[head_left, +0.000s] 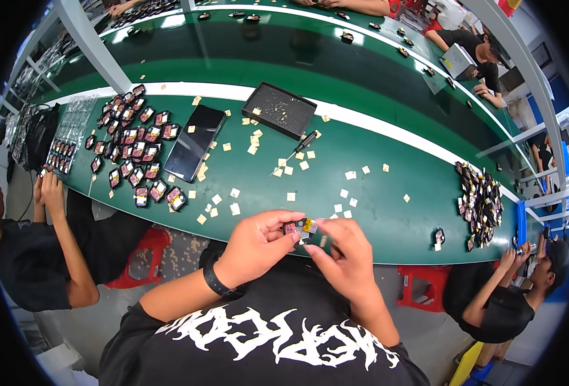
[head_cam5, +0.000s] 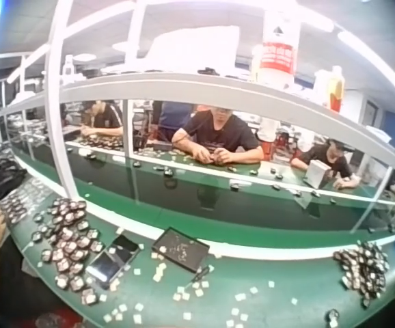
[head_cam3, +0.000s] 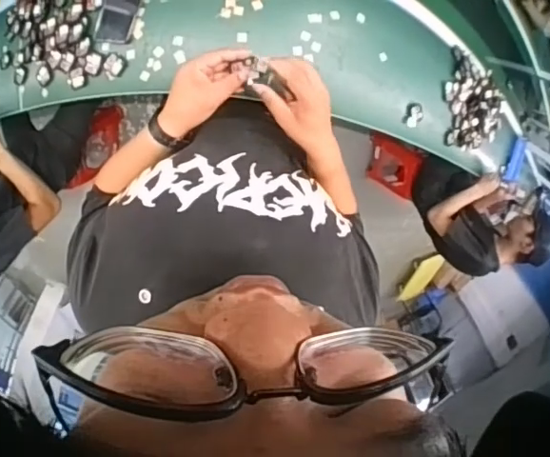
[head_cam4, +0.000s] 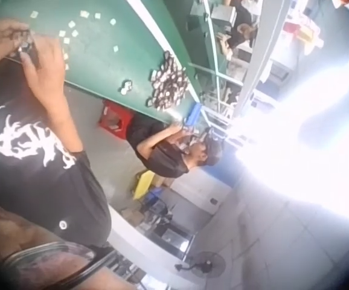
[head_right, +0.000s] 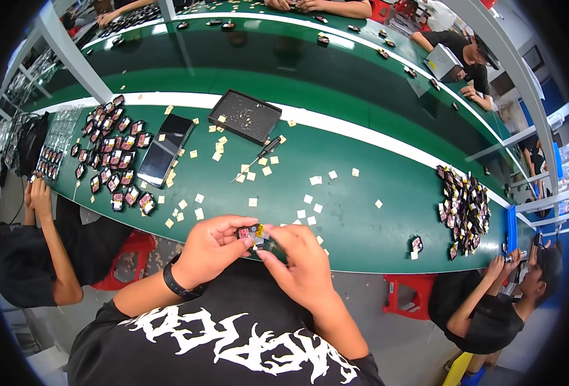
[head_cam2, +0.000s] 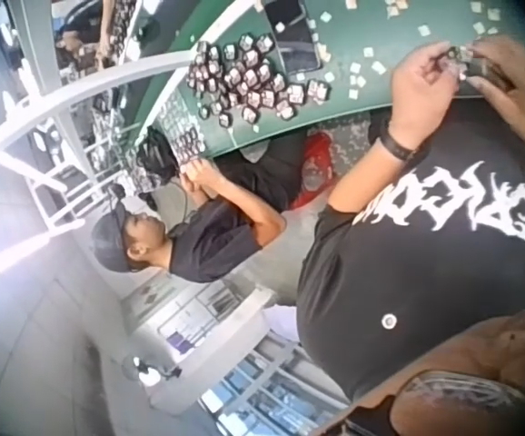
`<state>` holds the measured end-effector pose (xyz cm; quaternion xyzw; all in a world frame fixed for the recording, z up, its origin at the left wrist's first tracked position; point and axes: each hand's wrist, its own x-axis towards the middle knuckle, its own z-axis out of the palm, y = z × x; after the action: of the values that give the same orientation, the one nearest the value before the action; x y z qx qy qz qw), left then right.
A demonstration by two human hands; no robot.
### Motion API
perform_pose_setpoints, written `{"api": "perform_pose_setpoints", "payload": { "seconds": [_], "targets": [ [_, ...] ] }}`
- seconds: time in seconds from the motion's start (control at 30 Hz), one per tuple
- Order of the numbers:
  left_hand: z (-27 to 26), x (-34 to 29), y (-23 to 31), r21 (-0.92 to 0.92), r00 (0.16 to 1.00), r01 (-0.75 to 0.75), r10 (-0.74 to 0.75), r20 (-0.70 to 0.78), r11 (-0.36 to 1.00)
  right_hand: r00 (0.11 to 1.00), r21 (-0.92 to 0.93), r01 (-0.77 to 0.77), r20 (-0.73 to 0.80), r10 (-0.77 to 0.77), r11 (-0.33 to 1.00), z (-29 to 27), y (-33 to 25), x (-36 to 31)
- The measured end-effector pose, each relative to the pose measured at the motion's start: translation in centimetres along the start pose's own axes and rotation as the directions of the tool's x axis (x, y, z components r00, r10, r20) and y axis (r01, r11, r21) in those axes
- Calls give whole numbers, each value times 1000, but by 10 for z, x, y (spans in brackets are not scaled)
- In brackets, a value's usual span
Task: Assembling small electronic components for smartwatches on an industrial assembly line.
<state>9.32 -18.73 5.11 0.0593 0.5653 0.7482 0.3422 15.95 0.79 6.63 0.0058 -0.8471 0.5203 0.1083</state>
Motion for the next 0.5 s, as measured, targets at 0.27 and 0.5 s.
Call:
{"api": "perform_pose_setpoints", "payload": {
  "seconds": [0.27, 0.5],
  "targets": [
    [3, 3, -10, -110, 985, -171, 169, -34, 979, 948, -279, 315, 57, -312, 907, 4, 17, -3],
    [1, 4, -15, -98, 982, -187, 185, -26, 977, 950, -318, 310, 75, -302, 896, 5, 0, 4]
  ]
}}
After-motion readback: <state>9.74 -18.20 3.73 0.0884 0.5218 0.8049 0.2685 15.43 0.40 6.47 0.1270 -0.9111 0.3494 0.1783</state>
